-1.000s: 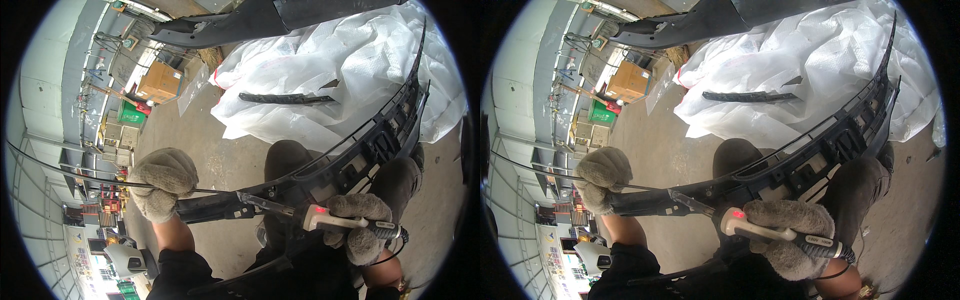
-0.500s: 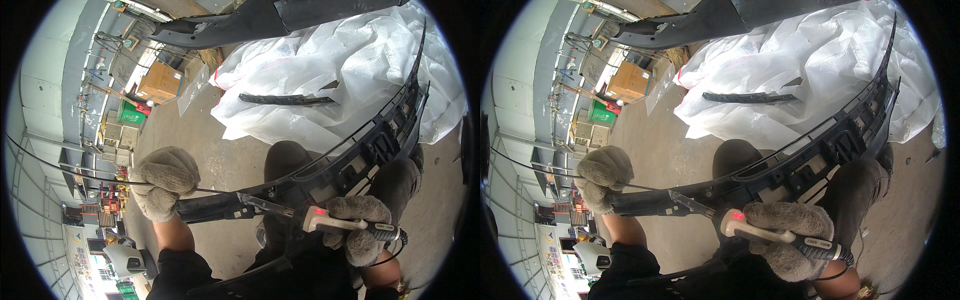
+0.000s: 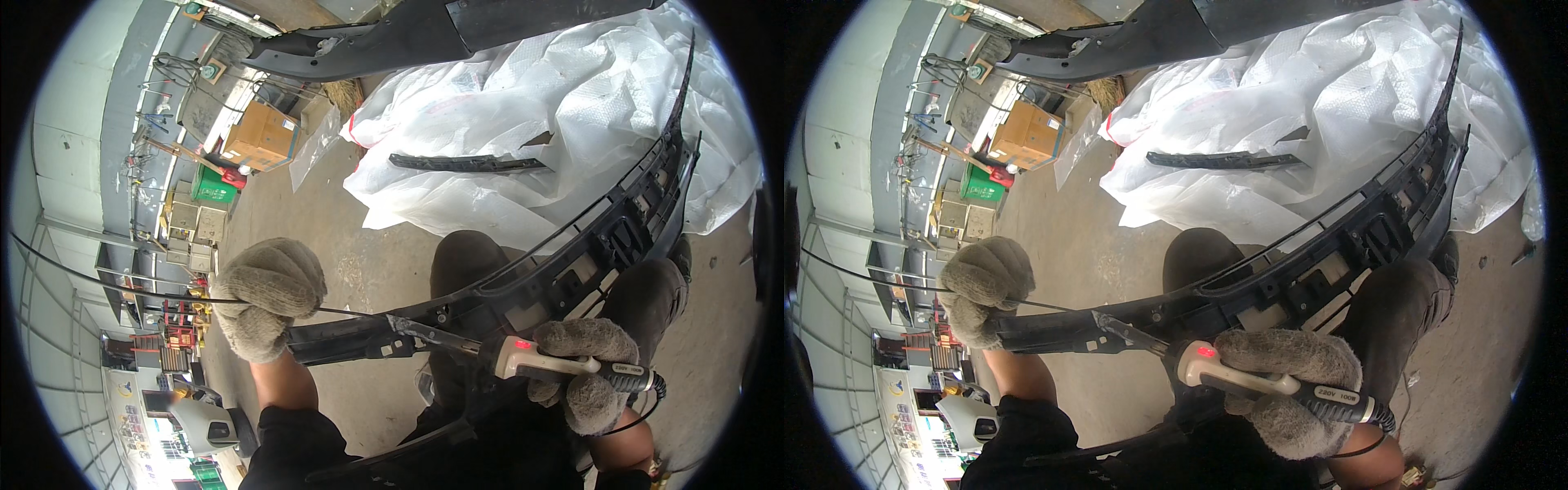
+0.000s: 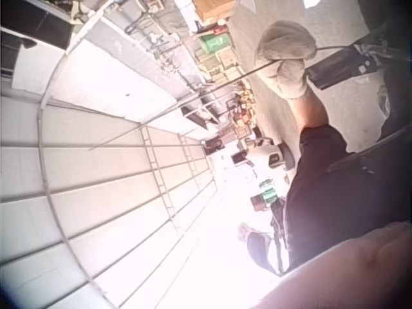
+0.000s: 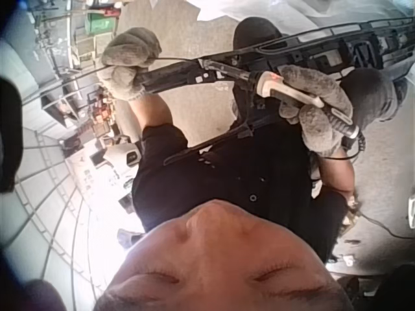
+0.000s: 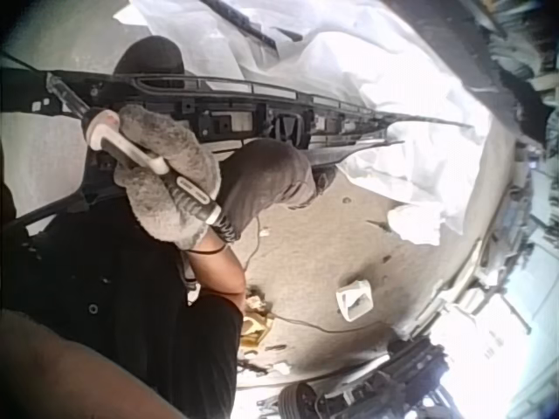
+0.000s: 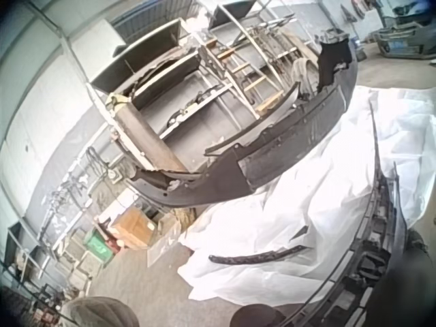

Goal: The person uses a hot air gun and a plastic welding rod to repair a crack in a black plastic car bumper. They heat the crack and feed the rod into the seam to fuse the plastic.

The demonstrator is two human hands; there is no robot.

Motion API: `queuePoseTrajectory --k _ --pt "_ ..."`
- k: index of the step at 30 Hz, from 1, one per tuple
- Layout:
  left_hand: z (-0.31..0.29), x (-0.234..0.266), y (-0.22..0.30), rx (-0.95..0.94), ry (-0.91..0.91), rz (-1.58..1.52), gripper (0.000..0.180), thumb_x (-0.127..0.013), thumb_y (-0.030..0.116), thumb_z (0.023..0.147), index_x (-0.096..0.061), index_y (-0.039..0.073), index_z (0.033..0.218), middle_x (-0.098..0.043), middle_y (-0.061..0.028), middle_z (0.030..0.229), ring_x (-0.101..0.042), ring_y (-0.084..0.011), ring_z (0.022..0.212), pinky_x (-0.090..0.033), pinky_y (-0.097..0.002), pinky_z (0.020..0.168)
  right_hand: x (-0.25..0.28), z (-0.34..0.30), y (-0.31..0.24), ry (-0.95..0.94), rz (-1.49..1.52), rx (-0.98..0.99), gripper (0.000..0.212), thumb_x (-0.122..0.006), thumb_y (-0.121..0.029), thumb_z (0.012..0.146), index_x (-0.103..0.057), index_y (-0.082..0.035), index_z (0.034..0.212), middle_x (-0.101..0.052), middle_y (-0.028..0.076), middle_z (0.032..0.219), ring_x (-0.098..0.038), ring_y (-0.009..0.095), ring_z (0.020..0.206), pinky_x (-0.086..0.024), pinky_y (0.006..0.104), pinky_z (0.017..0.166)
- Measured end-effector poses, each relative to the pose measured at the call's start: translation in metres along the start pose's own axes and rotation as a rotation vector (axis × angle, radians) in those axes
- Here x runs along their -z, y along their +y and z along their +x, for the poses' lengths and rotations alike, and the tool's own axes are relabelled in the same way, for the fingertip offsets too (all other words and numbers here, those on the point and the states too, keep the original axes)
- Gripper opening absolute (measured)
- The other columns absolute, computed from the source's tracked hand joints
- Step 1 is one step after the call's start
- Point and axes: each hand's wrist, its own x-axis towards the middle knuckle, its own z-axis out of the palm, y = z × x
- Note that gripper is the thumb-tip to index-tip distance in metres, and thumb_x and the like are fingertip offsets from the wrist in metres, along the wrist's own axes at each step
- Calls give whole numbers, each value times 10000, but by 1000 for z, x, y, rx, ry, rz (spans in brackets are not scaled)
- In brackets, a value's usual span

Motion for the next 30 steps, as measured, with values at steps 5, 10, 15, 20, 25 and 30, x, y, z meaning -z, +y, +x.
queuePoseTrajectory --k 5,10,15,20,25,30 --pt "17 -12 5 5 -174 -100 189 -611 180 792 -577 28 685 -533 -81 635 -515 -219 550 -447 -343 457 -4 4 -5 40 -52 67 321 -682 -270 876 -658 -29 1087 -668 108 1076 -682 208 942 -576 338 818" --pt "21 -11 6 -44 -220 -88 185 -626 182 773 -582 28 681 -532 -78 632 -514 -221 538 -447 -344 454 -1 4 1 104 102 118 378 -702 -241 858 -625 25 1115 -669 161 1026 -691 220 835 -594 320 693" --pt "21 -9 3 -72 -237 -91 191 -633 189 767 -594 22 682 -530 -82 622 -515 -222 534 -450 -342 450 2 2 0 19 128 24 334 -677 -202 879 -626 -4 1144 -657 152 1094 -678 215 947 -586 327 782" --pt "23 -16 5 -56 -208 -95 193 -622 186 771 -597 17 679 -527 -83 615 -516 -222 537 -455 -347 446 -1 2 0 8 74 16 342 -690 -201 869 -635 -49 1170 -657 122 1146 -669 221 1020 -557 337 885" --pt "20 -13 8 -23 -184 -86 192 -610 177 774 -600 8 682 -531 -94 633 -523 -228 552 -453 -349 467 0 1 -3 -30 213 -55 349 -679 -191 877 -621 -46 1190 -632 125 1189 -655 211 1042 -553 331 892" --pt "23 -12 8 -30 -185 -77 199 -598 172 820 -566 18 698 -502 -81 649 -499 -215 558 -417 -344 489 1 2 3 52 186 21 379 -680 -215 880 -594 34 1152 -653 185 1028 -680 233 820 -588 321 670"
